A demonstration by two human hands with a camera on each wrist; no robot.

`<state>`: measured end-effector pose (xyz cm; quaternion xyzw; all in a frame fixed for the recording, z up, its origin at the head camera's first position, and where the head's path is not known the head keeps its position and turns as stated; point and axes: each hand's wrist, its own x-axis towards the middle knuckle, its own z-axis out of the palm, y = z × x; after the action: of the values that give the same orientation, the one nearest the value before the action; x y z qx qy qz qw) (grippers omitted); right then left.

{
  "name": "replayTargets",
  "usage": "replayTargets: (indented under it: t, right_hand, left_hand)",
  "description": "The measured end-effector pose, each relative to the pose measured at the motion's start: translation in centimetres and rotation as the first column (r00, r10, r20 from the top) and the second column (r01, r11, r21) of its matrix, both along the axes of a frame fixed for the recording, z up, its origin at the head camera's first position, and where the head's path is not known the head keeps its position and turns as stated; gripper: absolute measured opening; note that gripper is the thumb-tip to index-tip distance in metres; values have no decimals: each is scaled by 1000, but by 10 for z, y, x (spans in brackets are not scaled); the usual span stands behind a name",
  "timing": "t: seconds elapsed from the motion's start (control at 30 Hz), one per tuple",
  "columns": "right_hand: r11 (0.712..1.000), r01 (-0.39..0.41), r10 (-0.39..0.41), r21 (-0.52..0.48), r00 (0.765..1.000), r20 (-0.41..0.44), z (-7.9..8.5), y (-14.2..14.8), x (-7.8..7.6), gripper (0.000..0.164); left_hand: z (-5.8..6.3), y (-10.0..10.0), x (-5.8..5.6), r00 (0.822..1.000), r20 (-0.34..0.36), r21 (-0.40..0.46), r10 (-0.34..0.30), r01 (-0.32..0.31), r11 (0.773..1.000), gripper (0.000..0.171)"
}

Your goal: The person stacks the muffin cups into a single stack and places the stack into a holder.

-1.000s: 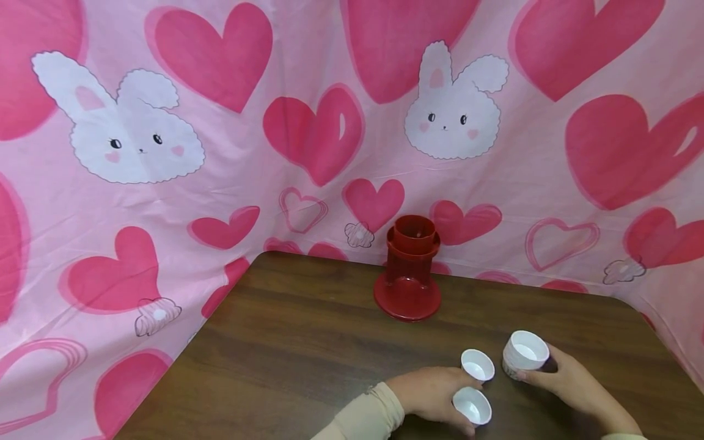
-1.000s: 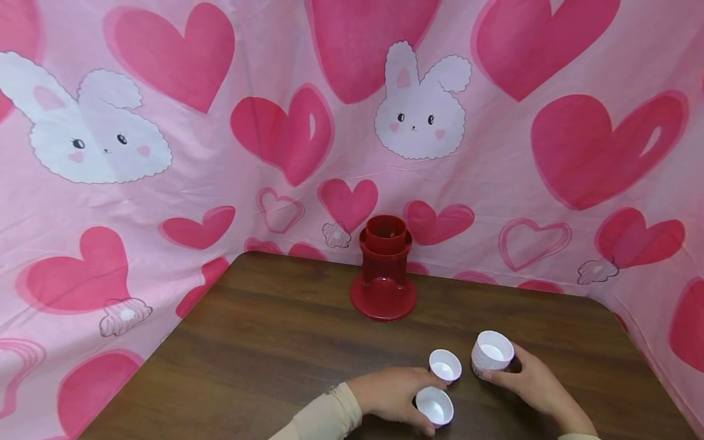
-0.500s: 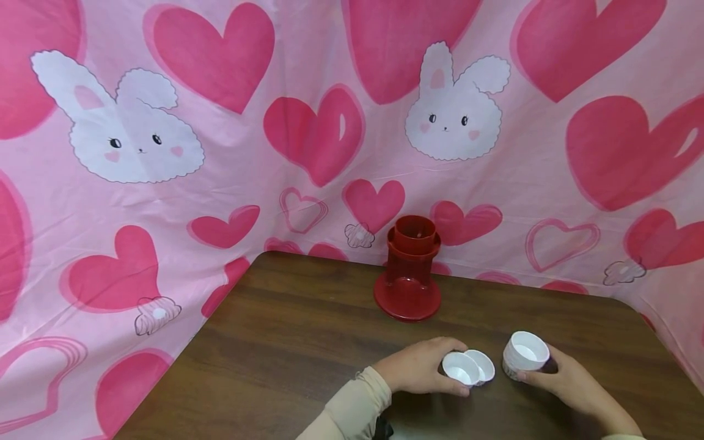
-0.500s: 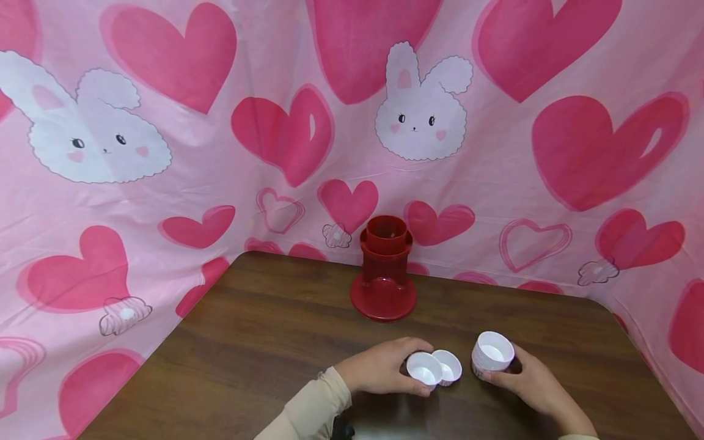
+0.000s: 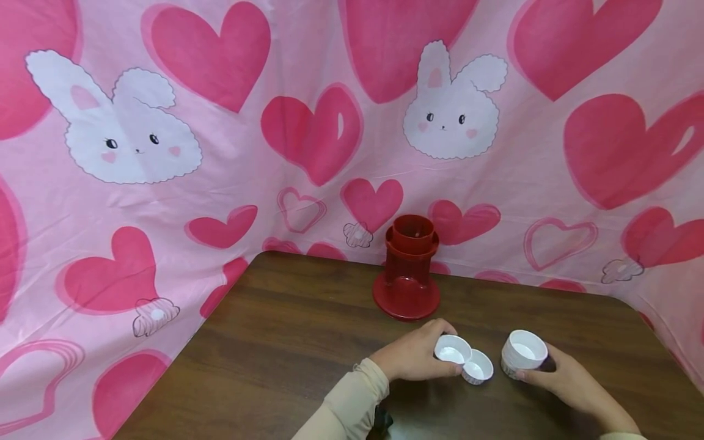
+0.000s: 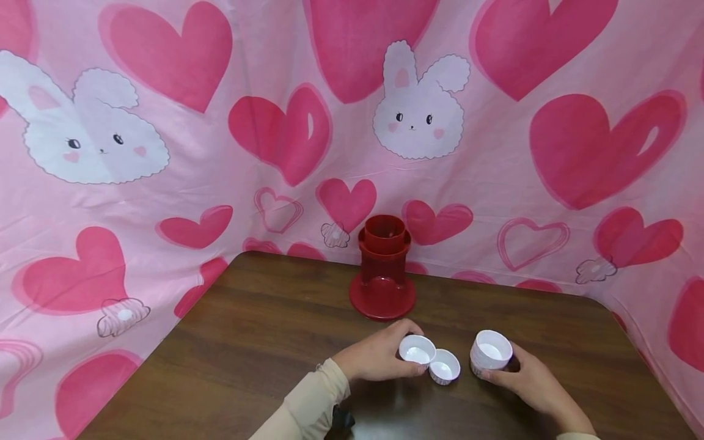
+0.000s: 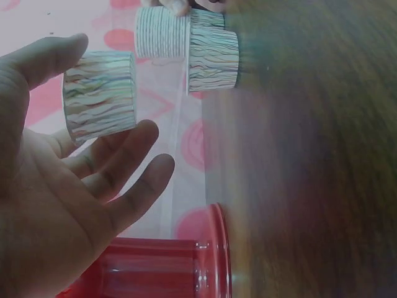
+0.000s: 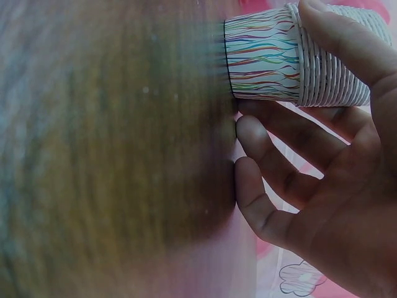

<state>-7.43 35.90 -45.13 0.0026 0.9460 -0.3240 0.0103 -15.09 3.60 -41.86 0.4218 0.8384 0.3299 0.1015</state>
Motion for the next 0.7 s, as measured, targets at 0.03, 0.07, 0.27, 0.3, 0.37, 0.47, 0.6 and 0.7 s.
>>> replayTargets:
  t: [0.03, 0.07, 0.27, 0.3, 0.37, 0.47, 0.6, 0.7]
  right_hand:
    - [1000, -1, 1, -4, 1000, 11, 1, 0, 0, 86]
    - [1000, -1, 1, -7, 1000, 20, 1, 0, 0, 86]
    - [1000, -7, 8, -21, 999, 43, 3, 0, -1, 84]
    - [1000, -8, 9, -19, 999, 39, 3, 0, -1, 84]
    - [1000, -8, 9, -15, 999, 31, 3, 0, -2, 83]
    - [1000, -6, 6, -10, 1000, 18, 2, -1, -1, 83]
    - [1000, -5, 5, -15, 1000, 18, 2, -1, -1, 83]
    - [1000, -6, 7, -22, 1000, 16, 3, -1, -1, 82]
  left_hand:
    - [0, 0, -1, 1000, 3, 4, 5, -5, 1000, 52]
    - [1, 1, -1, 1000, 8, 11, 8, -8, 1000, 51]
    - [6, 3, -4, 999, 22, 19, 37, -37, 999, 55]
    - [7, 3, -5, 999, 14, 19, 38, -38, 999, 56]
    - [8, 4, -5, 999, 8, 22, 37, -37, 999, 57]
    - [10, 7, -6, 999, 19, 37, 36, -37, 999, 58]
    - [13, 14, -8, 997, 56, 65, 49, -53, 996, 58]
    - [17, 22, -10, 995, 73, 71, 63, -68, 995, 61]
